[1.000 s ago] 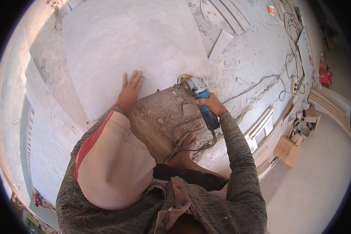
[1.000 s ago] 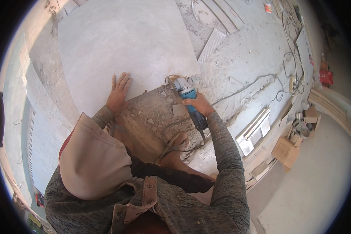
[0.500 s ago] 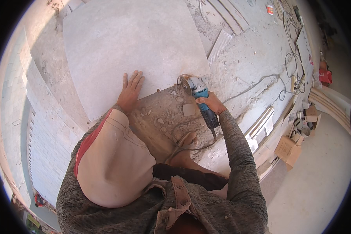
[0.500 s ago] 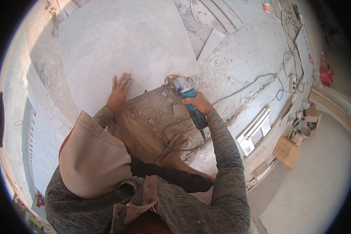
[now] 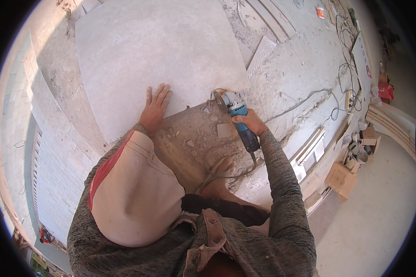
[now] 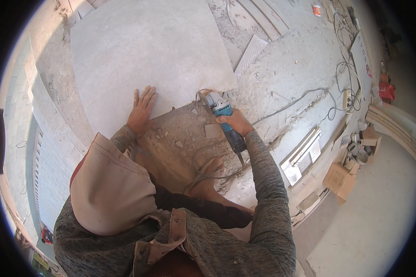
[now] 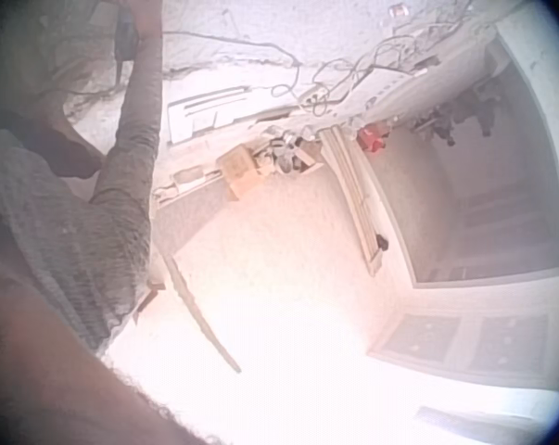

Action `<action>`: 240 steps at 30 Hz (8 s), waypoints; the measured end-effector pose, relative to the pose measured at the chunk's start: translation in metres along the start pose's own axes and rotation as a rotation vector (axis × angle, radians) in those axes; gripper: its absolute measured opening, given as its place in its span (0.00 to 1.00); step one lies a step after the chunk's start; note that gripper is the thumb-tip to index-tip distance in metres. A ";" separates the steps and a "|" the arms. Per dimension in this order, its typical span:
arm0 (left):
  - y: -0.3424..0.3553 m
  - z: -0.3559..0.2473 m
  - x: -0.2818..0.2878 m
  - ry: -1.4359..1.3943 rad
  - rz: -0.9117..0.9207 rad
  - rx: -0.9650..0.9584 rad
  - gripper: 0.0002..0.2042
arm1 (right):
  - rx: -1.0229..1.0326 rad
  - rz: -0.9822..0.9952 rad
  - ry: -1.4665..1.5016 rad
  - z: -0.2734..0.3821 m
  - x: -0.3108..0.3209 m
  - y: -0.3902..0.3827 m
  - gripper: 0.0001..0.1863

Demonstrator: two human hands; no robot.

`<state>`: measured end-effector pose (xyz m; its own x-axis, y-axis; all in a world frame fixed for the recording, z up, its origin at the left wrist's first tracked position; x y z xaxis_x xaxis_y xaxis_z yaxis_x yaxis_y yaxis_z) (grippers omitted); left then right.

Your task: The person marks a line on a large tile with a pencil and then uses an angle grinder to cut a rounded section from the edge of the tile.

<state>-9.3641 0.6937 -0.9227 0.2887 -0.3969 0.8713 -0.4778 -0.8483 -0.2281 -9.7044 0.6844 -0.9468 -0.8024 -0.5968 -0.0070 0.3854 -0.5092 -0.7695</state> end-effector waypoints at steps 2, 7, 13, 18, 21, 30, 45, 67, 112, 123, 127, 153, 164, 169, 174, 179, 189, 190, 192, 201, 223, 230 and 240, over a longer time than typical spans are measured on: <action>0.001 0.000 0.000 0.013 -0.006 -0.002 0.46 | 0.008 -0.011 -0.008 -0.001 0.001 0.001 0.25; 0.002 -0.002 0.000 0.022 0.013 -0.002 0.45 | 0.030 -0.011 -0.044 0.000 0.005 0.004 0.27; 0.001 0.000 -0.001 0.023 -0.003 -0.013 0.46 | 0.010 -0.001 -0.012 0.001 0.001 0.003 0.26; 0.001 -0.002 -0.001 0.028 0.020 -0.007 0.46 | 0.000 0.004 0.008 0.005 -0.002 0.000 0.25; 0.001 -0.001 -0.001 0.012 0.015 -0.007 0.46 | 0.019 -0.018 -0.027 0.003 -0.001 0.003 0.24; 0.000 0.000 -0.002 0.014 -0.027 -0.027 0.41 | 0.059 -0.022 -0.066 0.007 -0.005 -0.004 0.25; 0.002 -0.004 0.000 0.081 0.053 -0.016 0.41 | 0.078 -0.110 0.136 -0.014 -0.017 -0.028 0.24; 0.002 -0.002 -0.003 0.006 0.022 -0.014 0.45 | 0.072 -0.132 0.126 -0.020 -0.020 -0.016 0.24; 0.004 -0.002 -0.003 0.023 -0.011 -0.026 0.42 | 0.106 -0.174 0.120 0.000 -0.016 -0.002 0.21; 0.005 -0.002 -0.005 0.088 0.008 -0.019 0.39 | 0.090 -0.174 0.148 0.001 -0.017 -0.012 0.16; 0.001 0.001 -0.006 0.068 0.024 -0.010 0.40 | 0.140 -0.193 0.144 0.001 -0.017 -0.013 0.16; 0.002 -0.001 -0.006 0.065 0.043 -0.013 0.43 | 0.099 -0.191 0.086 -0.002 -0.024 -0.010 0.20; 0.002 -0.001 -0.003 0.035 0.047 -0.013 0.44 | 0.094 -0.204 0.086 -0.008 -0.025 -0.008 0.22; 0.002 -0.002 -0.003 0.064 0.037 -0.013 0.43 | 0.083 -0.207 0.056 -0.006 -0.025 -0.008 0.21; 0.002 0.000 -0.005 0.033 -0.002 -0.037 0.41 | 0.104 -0.220 0.142 -0.010 -0.028 -0.011 0.18; 0.001 0.000 -0.005 0.058 0.013 -0.023 0.40 | 0.097 -0.188 0.319 -0.005 -0.040 -0.018 0.19; 0.003 -0.002 -0.004 0.071 0.016 -0.019 0.43 | 0.099 -0.213 0.442 -0.011 -0.064 -0.016 0.18; 0.003 -0.002 -0.004 0.084 0.021 -0.016 0.43 | 0.105 -0.214 0.447 -0.011 -0.067 -0.014 0.19; 0.002 -0.001 -0.005 0.087 0.023 -0.015 0.44 | 0.117 -0.217 0.465 -0.008 -0.070 -0.013 0.20; 0.003 -0.004 -0.003 -0.021 0.014 -0.017 0.45 | 0.115 -0.268 0.582 -0.020 -0.077 -0.008 0.20; 0.003 -0.002 -0.005 0.007 0.018 -0.024 0.44 | 0.169 -0.408 0.632 -0.027 -0.100 0.003 0.17; 0.003 0.002 -0.010 0.125 -0.013 -0.043 0.44 | 0.108 -0.424 0.601 -0.047 -0.106 0.011 0.14; 0.004 -0.003 -0.005 0.038 0.001 -0.044 0.46 | 0.145 -0.430 0.583 -0.046 -0.098 0.004 0.17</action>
<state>-9.3697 0.6937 -0.9266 0.2571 -0.3838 0.8869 -0.5142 -0.8314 -0.2107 -9.6448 0.7689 -0.9785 -0.9924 0.0801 -0.0931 0.0061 -0.7251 -0.6886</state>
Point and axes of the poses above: each hand's wrist, its own y-axis towards the middle knuckle, its own x-axis out of the back of the hand, z = x × y, the point moved 9 cm from there along y, towards the middle knuckle, and after that the axes turned 9 degrees about z, right-handed, at the moved point
